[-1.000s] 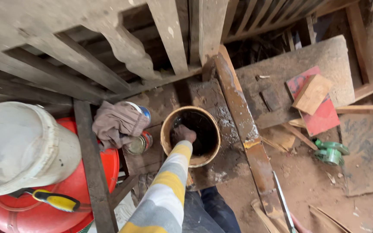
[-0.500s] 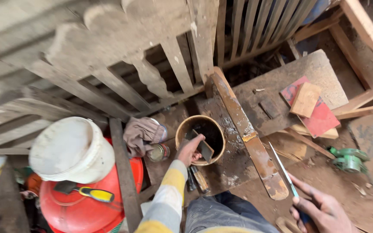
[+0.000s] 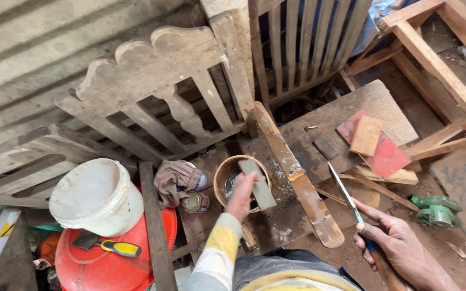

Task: The person sharpens a metal blade by dipping it into a container of dark liquid and then rubbing it against a whetstone held in their hand.

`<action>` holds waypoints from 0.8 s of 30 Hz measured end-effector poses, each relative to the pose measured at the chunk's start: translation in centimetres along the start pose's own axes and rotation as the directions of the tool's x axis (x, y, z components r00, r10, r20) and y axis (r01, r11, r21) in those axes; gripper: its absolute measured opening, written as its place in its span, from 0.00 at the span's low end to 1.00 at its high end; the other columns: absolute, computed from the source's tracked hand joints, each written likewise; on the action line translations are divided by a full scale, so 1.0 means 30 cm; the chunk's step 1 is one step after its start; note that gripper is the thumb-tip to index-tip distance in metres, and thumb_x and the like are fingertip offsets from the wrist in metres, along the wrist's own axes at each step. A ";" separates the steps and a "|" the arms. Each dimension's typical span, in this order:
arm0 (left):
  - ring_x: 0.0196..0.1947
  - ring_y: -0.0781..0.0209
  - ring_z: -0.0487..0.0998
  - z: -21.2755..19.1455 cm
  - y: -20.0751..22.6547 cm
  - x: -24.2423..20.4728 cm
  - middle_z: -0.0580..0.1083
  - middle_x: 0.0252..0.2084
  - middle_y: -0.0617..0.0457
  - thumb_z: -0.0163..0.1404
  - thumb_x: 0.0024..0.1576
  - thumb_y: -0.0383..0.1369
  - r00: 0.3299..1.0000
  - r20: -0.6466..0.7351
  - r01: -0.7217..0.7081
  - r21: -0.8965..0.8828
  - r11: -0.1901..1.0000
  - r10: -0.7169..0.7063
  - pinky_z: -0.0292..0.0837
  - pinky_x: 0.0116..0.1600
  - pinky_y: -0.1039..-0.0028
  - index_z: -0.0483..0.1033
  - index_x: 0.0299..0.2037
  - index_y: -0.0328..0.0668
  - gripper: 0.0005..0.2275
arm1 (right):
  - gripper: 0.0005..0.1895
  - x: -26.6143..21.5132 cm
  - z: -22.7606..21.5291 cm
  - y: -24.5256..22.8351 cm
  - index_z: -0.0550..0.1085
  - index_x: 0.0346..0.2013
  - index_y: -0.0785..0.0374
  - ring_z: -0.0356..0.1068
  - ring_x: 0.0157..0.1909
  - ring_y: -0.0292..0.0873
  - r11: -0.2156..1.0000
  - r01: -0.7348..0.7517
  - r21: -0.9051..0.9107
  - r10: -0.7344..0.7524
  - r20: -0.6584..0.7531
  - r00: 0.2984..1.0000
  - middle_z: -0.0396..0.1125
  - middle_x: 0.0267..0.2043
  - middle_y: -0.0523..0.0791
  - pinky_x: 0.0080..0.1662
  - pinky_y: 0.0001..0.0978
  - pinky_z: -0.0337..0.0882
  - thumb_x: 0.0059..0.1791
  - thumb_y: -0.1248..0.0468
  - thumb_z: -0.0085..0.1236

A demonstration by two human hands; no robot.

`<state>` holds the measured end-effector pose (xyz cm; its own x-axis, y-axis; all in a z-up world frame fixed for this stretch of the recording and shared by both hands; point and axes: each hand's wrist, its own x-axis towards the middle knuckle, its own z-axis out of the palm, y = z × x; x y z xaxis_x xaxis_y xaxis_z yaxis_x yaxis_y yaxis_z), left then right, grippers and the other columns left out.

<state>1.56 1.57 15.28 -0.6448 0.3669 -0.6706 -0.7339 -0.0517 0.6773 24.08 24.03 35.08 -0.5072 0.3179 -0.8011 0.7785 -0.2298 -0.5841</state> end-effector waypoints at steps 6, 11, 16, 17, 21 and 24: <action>0.49 0.54 0.78 0.288 -0.047 -0.140 0.75 0.50 0.45 0.64 0.42 0.31 0.982 -0.135 -0.109 0.164 0.980 0.131 0.74 0.57 0.63 0.59 0.60 0.35 0.36 | 0.29 0.036 -0.086 0.111 0.65 0.73 0.47 0.62 0.20 0.41 0.997 -0.011 0.077 0.016 -0.055 0.998 0.66 0.24 0.47 0.25 0.35 0.66 0.55 0.62 0.51; 0.62 0.41 0.68 0.379 -0.178 -0.154 0.65 0.61 0.33 0.69 0.45 0.28 0.868 -0.238 -0.264 0.524 0.810 0.436 0.63 0.65 0.60 0.51 0.66 0.29 0.42 | 0.30 0.037 -0.117 0.179 0.66 0.71 0.47 0.61 0.19 0.42 0.984 -0.030 0.173 0.046 -0.088 0.995 0.65 0.22 0.48 0.25 0.34 0.64 0.53 0.62 0.52; 0.63 0.39 0.69 0.484 -0.182 -0.197 0.65 0.62 0.32 0.67 0.45 0.31 0.949 -0.250 -0.055 0.464 0.884 0.190 0.63 0.69 0.62 0.45 0.69 0.37 0.45 | 0.31 0.020 -0.125 0.199 0.65 0.72 0.46 0.62 0.19 0.42 0.977 -0.035 0.212 0.053 -0.081 0.995 0.65 0.23 0.48 0.25 0.33 0.65 0.52 0.62 0.53; 0.63 0.37 0.69 0.502 -0.178 -0.206 0.65 0.62 0.31 0.68 0.45 0.30 0.944 -0.239 -0.087 0.482 0.872 0.227 0.62 0.70 0.60 0.46 0.68 0.36 0.45 | 0.32 0.023 -0.128 0.204 0.65 0.72 0.46 0.62 0.19 0.42 0.973 -0.033 0.230 0.051 -0.072 0.996 0.65 0.23 0.48 0.25 0.33 0.65 0.52 0.63 0.53; 0.68 0.36 0.63 0.540 -0.165 -0.209 0.57 0.68 0.28 0.67 0.46 0.32 0.955 -0.287 0.081 0.502 0.861 0.077 0.58 0.74 0.61 0.39 0.71 0.37 0.49 | 0.31 0.026 -0.147 0.220 0.66 0.71 0.48 0.62 0.20 0.43 0.976 -0.067 0.207 0.087 -0.091 0.992 0.65 0.23 0.49 0.25 0.34 0.65 0.52 0.64 0.54; 0.74 0.35 0.51 0.544 -0.185 -0.190 0.46 0.73 0.27 0.68 0.46 0.31 0.949 -0.260 -0.010 0.541 0.841 0.179 0.47 0.77 0.61 0.32 0.72 0.34 0.54 | 0.31 0.033 -0.152 0.224 0.66 0.72 0.47 0.62 0.20 0.43 0.976 -0.072 0.207 0.091 -0.085 0.992 0.65 0.23 0.49 0.26 0.34 0.66 0.52 0.63 0.54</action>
<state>12.81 14.93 20.29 -0.7985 0.0974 -0.5940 -0.4950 0.4552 0.7401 30.48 27.00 30.98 -0.4007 0.3730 -0.8368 0.7194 -0.4376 -0.5395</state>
